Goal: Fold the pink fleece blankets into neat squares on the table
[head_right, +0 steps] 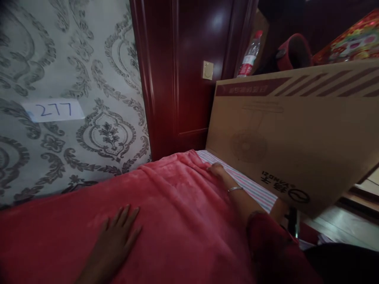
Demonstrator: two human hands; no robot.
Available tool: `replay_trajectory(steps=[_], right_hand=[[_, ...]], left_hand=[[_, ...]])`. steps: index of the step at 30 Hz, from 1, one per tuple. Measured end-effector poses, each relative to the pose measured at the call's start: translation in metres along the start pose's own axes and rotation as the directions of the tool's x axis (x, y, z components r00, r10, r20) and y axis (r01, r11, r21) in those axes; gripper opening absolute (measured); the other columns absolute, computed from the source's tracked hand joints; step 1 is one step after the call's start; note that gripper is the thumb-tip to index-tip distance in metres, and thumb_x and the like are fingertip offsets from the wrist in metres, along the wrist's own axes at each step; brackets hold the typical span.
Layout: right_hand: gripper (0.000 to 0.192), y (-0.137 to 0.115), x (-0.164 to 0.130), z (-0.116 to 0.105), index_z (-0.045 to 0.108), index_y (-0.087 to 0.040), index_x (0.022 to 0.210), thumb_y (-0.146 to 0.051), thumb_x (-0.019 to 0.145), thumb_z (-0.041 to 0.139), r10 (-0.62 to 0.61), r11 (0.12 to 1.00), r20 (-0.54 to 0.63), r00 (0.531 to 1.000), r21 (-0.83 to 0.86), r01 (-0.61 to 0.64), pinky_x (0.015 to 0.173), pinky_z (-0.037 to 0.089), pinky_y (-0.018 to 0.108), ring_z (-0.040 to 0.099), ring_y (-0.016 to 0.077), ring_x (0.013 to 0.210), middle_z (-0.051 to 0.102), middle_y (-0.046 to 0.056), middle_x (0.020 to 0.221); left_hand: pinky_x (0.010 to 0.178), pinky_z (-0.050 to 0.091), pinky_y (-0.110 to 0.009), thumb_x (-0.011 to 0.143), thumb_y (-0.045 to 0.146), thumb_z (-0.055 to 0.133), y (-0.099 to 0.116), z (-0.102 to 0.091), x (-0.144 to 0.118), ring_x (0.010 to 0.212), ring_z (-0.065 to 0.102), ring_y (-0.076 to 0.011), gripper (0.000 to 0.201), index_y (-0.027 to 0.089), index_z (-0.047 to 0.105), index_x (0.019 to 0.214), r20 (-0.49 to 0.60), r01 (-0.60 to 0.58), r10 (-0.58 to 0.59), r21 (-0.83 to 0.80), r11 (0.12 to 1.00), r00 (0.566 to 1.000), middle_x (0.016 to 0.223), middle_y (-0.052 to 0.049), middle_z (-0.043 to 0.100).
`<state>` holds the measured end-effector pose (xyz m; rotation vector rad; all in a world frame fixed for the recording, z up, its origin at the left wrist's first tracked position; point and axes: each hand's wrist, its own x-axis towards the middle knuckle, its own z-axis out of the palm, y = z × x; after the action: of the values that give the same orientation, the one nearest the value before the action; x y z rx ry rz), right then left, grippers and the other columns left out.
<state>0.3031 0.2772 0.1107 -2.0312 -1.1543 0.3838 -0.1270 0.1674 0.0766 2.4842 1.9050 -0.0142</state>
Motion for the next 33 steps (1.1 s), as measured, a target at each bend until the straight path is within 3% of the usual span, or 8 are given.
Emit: replay_trajectory(steps=[3,6,15,19,22,25,28,33], right_hand=[[0.034,-0.005,0.020,-0.015,0.066,-0.004,0.115,-0.021,0.093,0.048,0.070,0.984,-0.139,0.988,-0.156,-0.092,0.082,0.049,0.036,0.065,0.0301,0.101,0.069,0.023,0.111],[0.040,0.001,0.035,-0.030,0.060,-0.005,0.126,-0.021,0.096,0.041,0.096,0.950,-0.234,0.967,-0.269,-0.159,0.087,0.049,0.040,0.063,0.0328,0.112,0.064,0.027,0.120],[0.036,0.049,0.048,-0.002,0.075,-0.004,0.103,-0.024,0.091,0.048,0.177,0.837,-0.162,0.971,-0.494,-0.235,0.079,0.054,0.040,0.067,0.0379,0.103,0.069,0.029,0.107],[0.037,0.028,0.071,0.005,0.072,-0.007,0.114,-0.023,0.092,0.045,0.037,0.815,-0.135,0.990,-0.569,-0.108,0.090,0.050,0.042,0.060,0.0366,0.117,0.067,0.025,0.118],[0.040,-0.001,0.095,0.025,0.067,-0.014,0.125,-0.025,0.098,0.039,-0.088,0.819,-0.065,0.994,-0.573,0.036,0.095,0.046,0.035,0.055,0.0300,0.125,0.064,0.019,0.127],[0.042,-0.022,0.115,0.048,0.066,-0.016,0.128,-0.031,0.100,0.037,-0.079,0.829,0.010,0.997,-0.555,0.071,0.086,0.049,0.029,0.063,0.0257,0.113,0.067,0.017,0.123],[0.037,-0.029,0.129,0.063,0.072,-0.011,0.116,-0.033,0.095,0.051,-0.016,0.819,0.084,0.996,-0.570,0.061,0.080,0.051,0.030,0.067,0.0284,0.104,0.069,0.019,0.116],[0.026,-0.035,0.138,0.070,0.076,-0.013,0.105,-0.020,0.087,0.059,-0.056,0.782,0.168,0.984,-0.605,0.148,0.086,0.049,0.034,0.064,0.0301,0.111,0.069,0.019,0.117]], left_hand=[[0.118,0.014,-0.060,0.092,0.051,0.034,-0.002,0.005,0.001,0.150,0.017,-0.0311,0.065,0.026,0.035,0.152,0.004,0.009,-0.008,-0.031,0.999,1.000,0.162,-0.008,0.021],[0.118,0.015,-0.062,0.091,0.052,0.036,-0.003,0.009,0.000,0.150,0.019,-0.0325,0.065,0.027,0.036,0.151,-0.011,-0.008,0.008,-0.056,0.998,1.000,0.161,-0.007,0.022],[0.114,0.025,-0.066,0.092,0.058,0.038,-0.010,0.019,-0.004,0.146,0.029,-0.0361,0.062,0.033,0.038,0.149,-0.090,-0.035,0.028,-0.078,0.996,0.996,0.159,-0.005,0.029],[0.112,0.028,-0.067,0.092,0.060,0.039,-0.016,0.029,-0.003,0.145,0.031,-0.0362,0.062,0.036,0.035,0.149,-0.132,-0.065,0.054,-0.079,0.995,0.990,0.158,-0.004,0.031],[0.110,0.030,-0.068,0.091,0.060,0.040,-0.020,0.034,-0.002,0.144,0.033,-0.0365,0.062,0.037,0.035,0.148,-0.137,-0.077,0.069,-0.054,0.996,0.988,0.157,-0.004,0.033],[0.108,0.034,-0.069,0.090,0.061,0.042,-0.024,0.040,-0.001,0.140,0.039,-0.0378,0.061,0.039,0.038,0.146,-0.151,-0.079,0.075,-0.023,0.997,0.986,0.155,-0.004,0.035],[0.106,0.036,-0.068,0.089,0.061,0.044,-0.029,0.049,0.000,0.137,0.043,-0.0386,0.059,0.040,0.042,0.144,-0.202,-0.088,0.086,0.003,0.996,0.976,0.154,-0.004,0.037],[0.108,0.037,-0.061,0.090,0.060,0.047,-0.031,0.058,-0.005,0.136,0.046,-0.0359,0.061,0.042,0.037,0.147,-0.312,-0.123,0.129,0.041,0.992,0.941,0.155,-0.002,0.039]])
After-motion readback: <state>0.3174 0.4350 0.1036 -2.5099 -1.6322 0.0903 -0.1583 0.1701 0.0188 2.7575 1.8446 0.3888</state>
